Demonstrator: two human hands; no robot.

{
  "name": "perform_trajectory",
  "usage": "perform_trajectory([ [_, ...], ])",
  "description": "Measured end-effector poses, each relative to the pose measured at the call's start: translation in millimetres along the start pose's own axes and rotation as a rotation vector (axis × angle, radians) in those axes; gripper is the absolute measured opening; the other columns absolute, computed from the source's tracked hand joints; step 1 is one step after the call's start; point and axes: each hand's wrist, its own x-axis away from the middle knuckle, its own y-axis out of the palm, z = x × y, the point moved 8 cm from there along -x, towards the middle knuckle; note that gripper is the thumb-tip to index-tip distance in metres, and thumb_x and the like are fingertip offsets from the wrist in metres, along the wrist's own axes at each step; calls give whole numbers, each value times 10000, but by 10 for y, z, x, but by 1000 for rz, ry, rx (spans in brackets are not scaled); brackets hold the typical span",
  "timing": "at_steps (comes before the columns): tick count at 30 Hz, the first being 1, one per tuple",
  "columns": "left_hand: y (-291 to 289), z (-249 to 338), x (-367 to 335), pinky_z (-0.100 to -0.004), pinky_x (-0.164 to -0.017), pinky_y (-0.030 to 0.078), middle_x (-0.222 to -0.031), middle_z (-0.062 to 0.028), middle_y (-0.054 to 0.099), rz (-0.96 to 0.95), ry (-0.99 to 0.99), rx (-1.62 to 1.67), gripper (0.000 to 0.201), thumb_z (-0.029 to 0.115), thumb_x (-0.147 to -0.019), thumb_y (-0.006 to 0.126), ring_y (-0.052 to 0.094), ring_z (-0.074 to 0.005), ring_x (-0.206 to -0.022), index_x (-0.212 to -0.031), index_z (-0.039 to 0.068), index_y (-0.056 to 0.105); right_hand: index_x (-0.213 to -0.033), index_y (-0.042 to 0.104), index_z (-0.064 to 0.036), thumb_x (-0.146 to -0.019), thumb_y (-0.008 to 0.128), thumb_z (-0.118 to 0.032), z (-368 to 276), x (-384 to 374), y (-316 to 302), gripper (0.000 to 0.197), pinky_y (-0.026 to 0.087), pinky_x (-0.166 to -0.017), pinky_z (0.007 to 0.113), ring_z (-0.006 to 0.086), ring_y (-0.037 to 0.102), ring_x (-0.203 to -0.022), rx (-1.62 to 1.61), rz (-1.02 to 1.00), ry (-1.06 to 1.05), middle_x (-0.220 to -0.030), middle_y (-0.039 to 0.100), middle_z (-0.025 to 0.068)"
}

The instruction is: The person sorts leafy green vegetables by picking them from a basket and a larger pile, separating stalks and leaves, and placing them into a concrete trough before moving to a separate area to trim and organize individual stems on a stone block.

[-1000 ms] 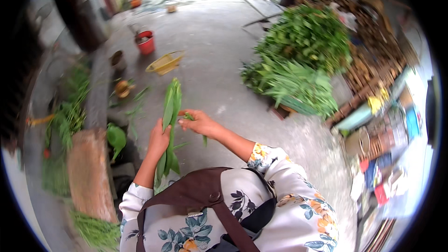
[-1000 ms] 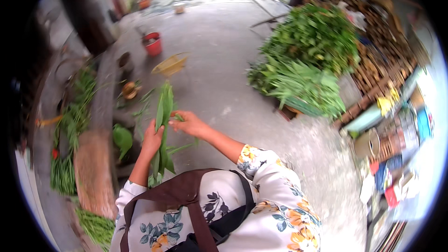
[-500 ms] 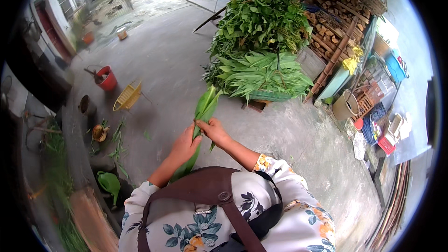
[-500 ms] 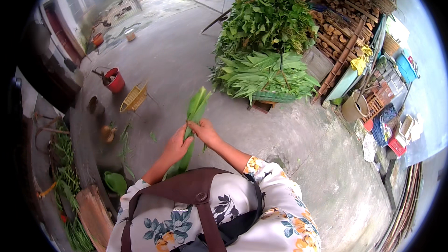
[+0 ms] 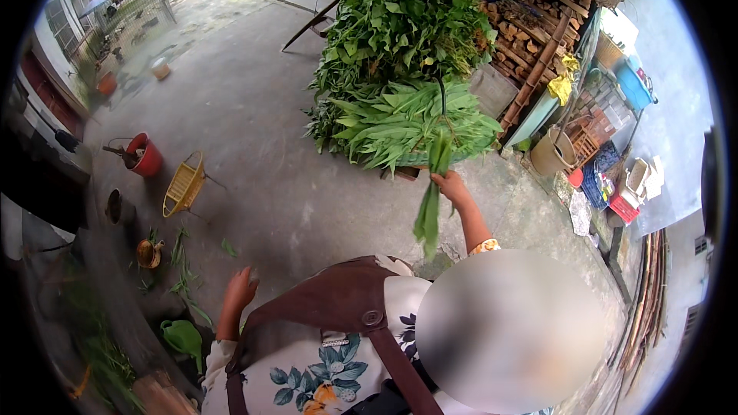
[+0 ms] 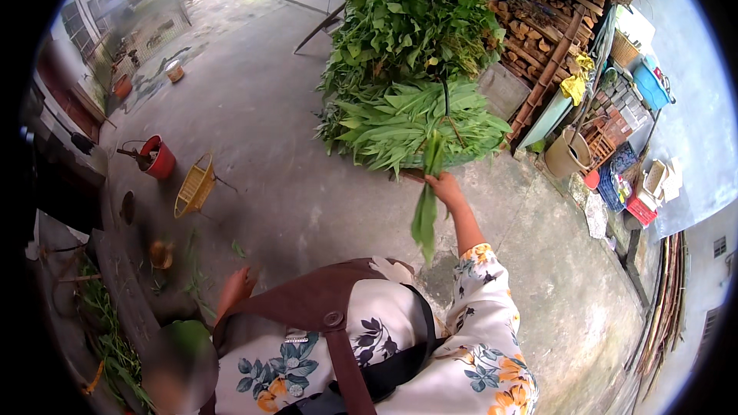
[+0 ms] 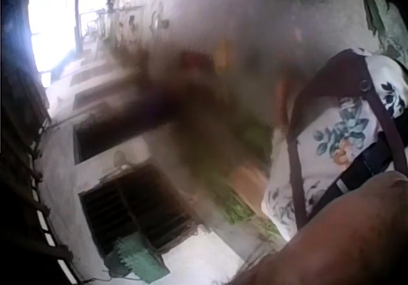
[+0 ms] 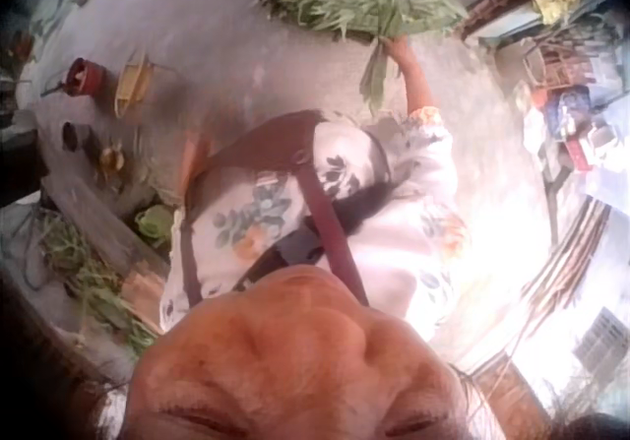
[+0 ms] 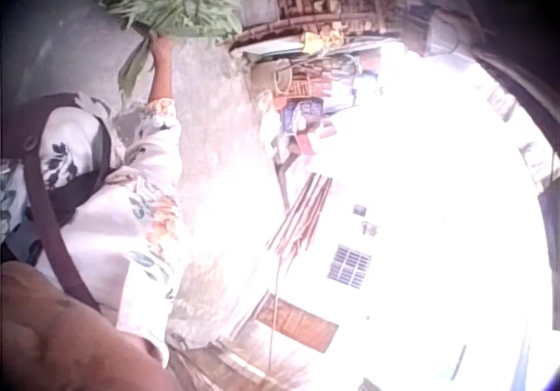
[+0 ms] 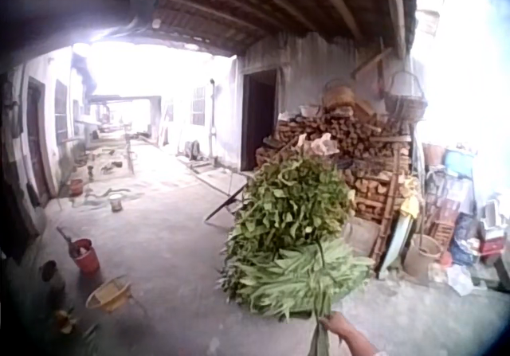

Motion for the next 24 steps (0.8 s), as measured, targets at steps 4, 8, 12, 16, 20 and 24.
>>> perform_trajectory([
  [4,364,-124,-135,-405,-690,419,-837,-189,563,-91,-41,76,463,238,-704,570,532,-349,-785,-1092,17,449,-796,549,14,-682,586,-226,569,-705,-563,268,434,-596,389,332,562,-666,374,259,-37,-710,579,191],
  [8,553,248,-397,-391,-651,426,-797,-182,568,-69,-164,137,452,248,-709,572,542,-343,-742,-1083,19,462,-848,543,-1,-633,593,-209,934,-1595,-984,303,425,-699,419,357,542,-825,399,269,109,-833,559,241],
  [12,772,760,-516,-382,-640,429,-796,-180,567,-65,-327,241,428,242,-725,562,545,-330,-730,-1088,37,465,-880,554,-25,-646,574,-228,1034,-2606,-1055,310,427,-688,420,371,534,-813,486,185,-8,-840,567,218],
  [16,1133,1301,-282,-375,-655,431,-815,-166,574,-110,-363,396,397,244,-742,546,547,-316,-753,-1088,63,471,-925,544,-49,-696,520,-205,1409,-3734,-722,278,425,-704,435,375,529,-822,613,109,-252,-873,562,213],
  [20,1031,1744,-141,-403,-755,409,-931,-154,563,-62,-604,318,402,249,-733,532,519,-316,-882,-1094,83,474,-810,595,-34,-708,507,-245,1079,-4001,-476,251,456,-599,408,355,564,-743,602,-111,-414,-766,584,204],
  [24,1020,2035,171,-400,-763,404,-962,-166,548,30,-712,393,364,240,-734,516,503,-323,-915,-1057,76,487,-814,593,-37,-711,506,-246,870,-3934,227,249,452,-602,409,356,561,-746,632,-211,-566,-770,582,203],
])
